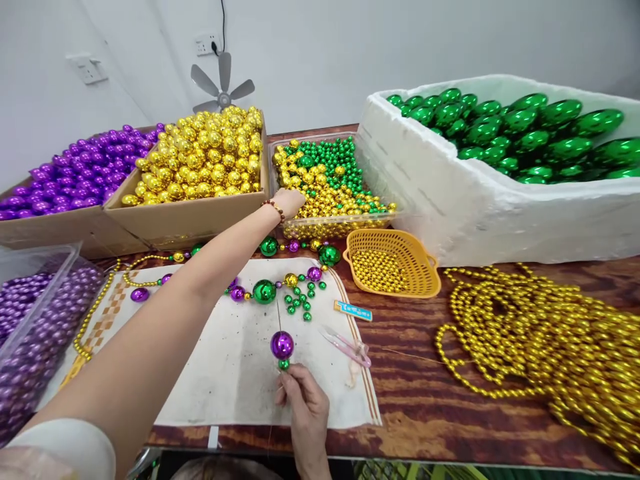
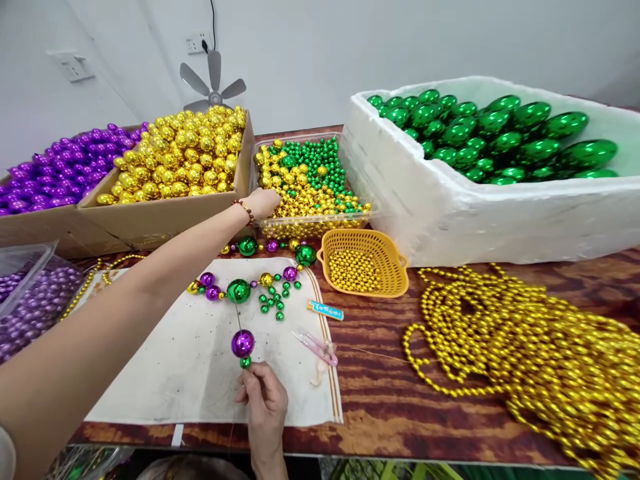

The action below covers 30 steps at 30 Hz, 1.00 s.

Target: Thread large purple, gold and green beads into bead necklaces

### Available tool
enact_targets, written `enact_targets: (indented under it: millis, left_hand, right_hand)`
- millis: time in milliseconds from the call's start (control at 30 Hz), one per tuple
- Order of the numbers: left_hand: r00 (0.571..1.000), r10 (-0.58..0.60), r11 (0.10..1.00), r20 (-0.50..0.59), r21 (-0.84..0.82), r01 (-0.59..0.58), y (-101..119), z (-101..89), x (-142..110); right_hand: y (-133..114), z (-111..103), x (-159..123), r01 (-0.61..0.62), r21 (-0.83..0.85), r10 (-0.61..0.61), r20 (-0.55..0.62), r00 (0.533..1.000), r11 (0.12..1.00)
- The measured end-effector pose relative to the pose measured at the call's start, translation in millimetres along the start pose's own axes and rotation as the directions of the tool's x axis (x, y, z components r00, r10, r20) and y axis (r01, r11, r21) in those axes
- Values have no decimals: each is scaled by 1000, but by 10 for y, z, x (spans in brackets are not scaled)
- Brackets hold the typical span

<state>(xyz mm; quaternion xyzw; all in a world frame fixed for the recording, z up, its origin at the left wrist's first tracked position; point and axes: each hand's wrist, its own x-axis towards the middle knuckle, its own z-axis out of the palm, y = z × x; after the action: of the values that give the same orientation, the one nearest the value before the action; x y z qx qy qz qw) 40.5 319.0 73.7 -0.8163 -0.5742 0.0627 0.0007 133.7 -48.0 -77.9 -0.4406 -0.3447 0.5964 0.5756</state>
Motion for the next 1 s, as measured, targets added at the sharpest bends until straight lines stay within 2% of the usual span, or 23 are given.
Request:
enact_targets:
  millis: [67, 100, 133, 167, 200, 233, 267, 300, 333, 400, 500, 600, 800, 1000]
  left_hand:
    - [994, -3, 995, -113, -98, -9, 18, -35, -125]
    - [982, -10, 970, -187, -240, -36, 37, -45, -236]
    - [969, -31, 892, -247, -444, -84, 61, -43, -386]
    - [959, -65, 725, -276, -673, -145, 86, -27, -571]
    - [961, -95, 459, -258, -869, -187, 111, 6, -788]
    - [979, -88, 168, -185, -971, -168, 132, 54, -1027]
    - [993, -58, -84, -100, -991, -105, 148, 115, -1277]
    - [999, -36, -280, -37, -959, -46, 158, 185, -1524]
    - [1000, -18, -425, 9, -905, 1, 163, 257, -1758]
    - [997, -40, -608, 63, -793, 26, 159, 393, -2151]
    - [985, -123, -736, 124, -677, -6, 136, 531, -2519]
    - [975, -153, -779, 160, -626, -20, 98, 594, -2697]
    - [977, -161, -790, 143, -611, -41, 12, 651, -2845]
    - [969, -171, -763, 179, -646, -15, -3, 654, -2861]
  right_hand:
    - [-7, -3, 0, 10, -2, -10, -11, 1000, 1000]
    - [-13, -4, -1, 20, -2, -20, -16, 1000, 1000]
    - [-21, -4, -1, 29, -3, -29, -18, 999, 1000]
    - [-34, -4, -1, 37, -6, -37, -17, 999, 999]
    - [-51, -4, -2, 47, -12, -47, -15, 999, 999]
    - [-74, -4, -5, 59, -21, -60, -13, 998, 998]
    - [-103, -4, -9, 77, -34, -77, -9, 997, 996]
    - [-138, -3, -15, 94, -52, -94, -1, 996, 994]
    - [-176, -1, -23, 112, -71, -112, 11, 994, 991]
    - [-260, 11, -42, 134, -107, -130, 43, 991, 985]
    - [-383, 64, -66, 129, -152, -115, 95, 989, 980]
    - [-487, 149, -73, 122, -192, -96, 138, 986, 974]
    - [-602, 273, -59, 89, -235, -57, 140, 988, 968]
    - [-607, 273, -79, 58, -238, -34, 106, 994, 970]
